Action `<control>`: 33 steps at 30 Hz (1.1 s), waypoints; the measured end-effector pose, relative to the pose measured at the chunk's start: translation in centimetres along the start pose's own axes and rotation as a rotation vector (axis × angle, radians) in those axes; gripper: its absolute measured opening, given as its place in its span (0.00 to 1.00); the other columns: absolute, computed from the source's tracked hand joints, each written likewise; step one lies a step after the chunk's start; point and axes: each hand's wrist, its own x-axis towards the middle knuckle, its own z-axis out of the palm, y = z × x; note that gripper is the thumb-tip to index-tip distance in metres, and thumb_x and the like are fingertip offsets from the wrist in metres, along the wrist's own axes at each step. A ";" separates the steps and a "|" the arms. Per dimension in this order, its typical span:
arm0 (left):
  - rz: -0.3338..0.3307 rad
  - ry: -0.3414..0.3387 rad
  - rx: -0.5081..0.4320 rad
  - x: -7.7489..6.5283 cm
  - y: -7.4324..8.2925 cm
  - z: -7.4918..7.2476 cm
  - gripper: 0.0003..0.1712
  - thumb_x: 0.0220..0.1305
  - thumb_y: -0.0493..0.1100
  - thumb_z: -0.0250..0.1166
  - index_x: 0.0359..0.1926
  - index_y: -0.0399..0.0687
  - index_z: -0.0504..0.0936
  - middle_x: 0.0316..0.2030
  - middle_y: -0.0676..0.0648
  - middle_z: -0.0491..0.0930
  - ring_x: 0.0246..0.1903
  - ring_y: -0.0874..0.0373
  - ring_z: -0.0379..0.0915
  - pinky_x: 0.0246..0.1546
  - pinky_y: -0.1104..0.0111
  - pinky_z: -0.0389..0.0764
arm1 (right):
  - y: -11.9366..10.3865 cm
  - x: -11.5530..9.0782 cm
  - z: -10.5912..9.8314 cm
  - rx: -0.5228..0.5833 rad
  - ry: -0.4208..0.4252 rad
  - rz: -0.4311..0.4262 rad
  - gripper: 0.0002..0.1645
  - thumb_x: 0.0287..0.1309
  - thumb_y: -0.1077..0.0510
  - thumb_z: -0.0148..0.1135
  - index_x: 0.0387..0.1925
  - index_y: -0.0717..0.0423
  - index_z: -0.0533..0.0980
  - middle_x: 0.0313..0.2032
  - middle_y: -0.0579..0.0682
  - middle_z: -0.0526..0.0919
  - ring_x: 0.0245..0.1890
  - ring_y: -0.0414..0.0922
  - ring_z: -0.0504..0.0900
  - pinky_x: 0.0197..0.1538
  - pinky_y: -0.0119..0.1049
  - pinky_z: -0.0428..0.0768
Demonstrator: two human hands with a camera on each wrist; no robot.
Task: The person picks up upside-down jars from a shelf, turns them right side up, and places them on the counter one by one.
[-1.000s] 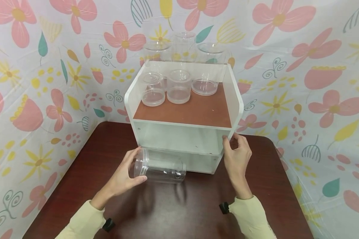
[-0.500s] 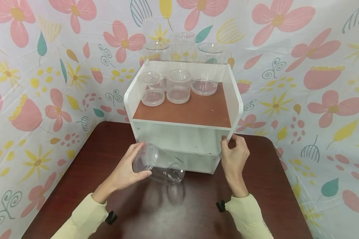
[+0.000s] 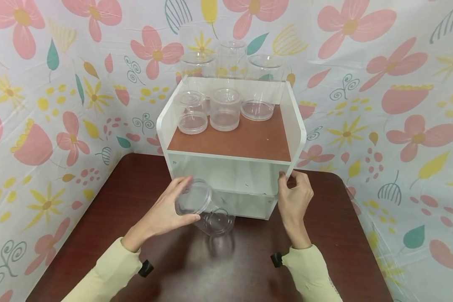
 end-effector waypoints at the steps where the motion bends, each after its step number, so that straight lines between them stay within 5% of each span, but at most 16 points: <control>1: 0.000 0.000 0.003 0.1 0.1 0.0 0.62 0.48 0.62 0.80 0.78 0.43 0.63 0.68 0.51 0.66 0.60 0.54 0.71 0.61 0.52 0.75 | 0.0 0.0 0.0 0.001 0.002 -0.002 0.06 0.59 0.66 0.69 0.35 0.70 0.84 0.32 0.62 0.84 0.30 0.45 0.77 0.36 0.25 0.68; 16: 0.013 -0.051 0.049 0.8 0.6 1.1 0.62 0.46 0.65 0.81 0.78 0.49 0.64 0.70 0.51 0.66 0.66 0.52 0.68 0.63 0.50 0.73 | 0.2 -0.1 0.0 -0.009 0.006 -0.020 0.07 0.59 0.67 0.70 0.35 0.71 0.83 0.32 0.63 0.84 0.31 0.50 0.79 0.37 0.28 0.68; 33: 0.021 -0.136 0.098 1.0 -0.5 5.0 0.66 0.44 0.67 0.81 0.79 0.49 0.61 0.73 0.48 0.65 0.71 0.51 0.62 0.64 0.49 0.73 | 0.0 -0.3 0.1 0.004 0.014 -0.013 0.07 0.60 0.68 0.69 0.36 0.72 0.83 0.32 0.63 0.83 0.32 0.50 0.78 0.38 0.26 0.67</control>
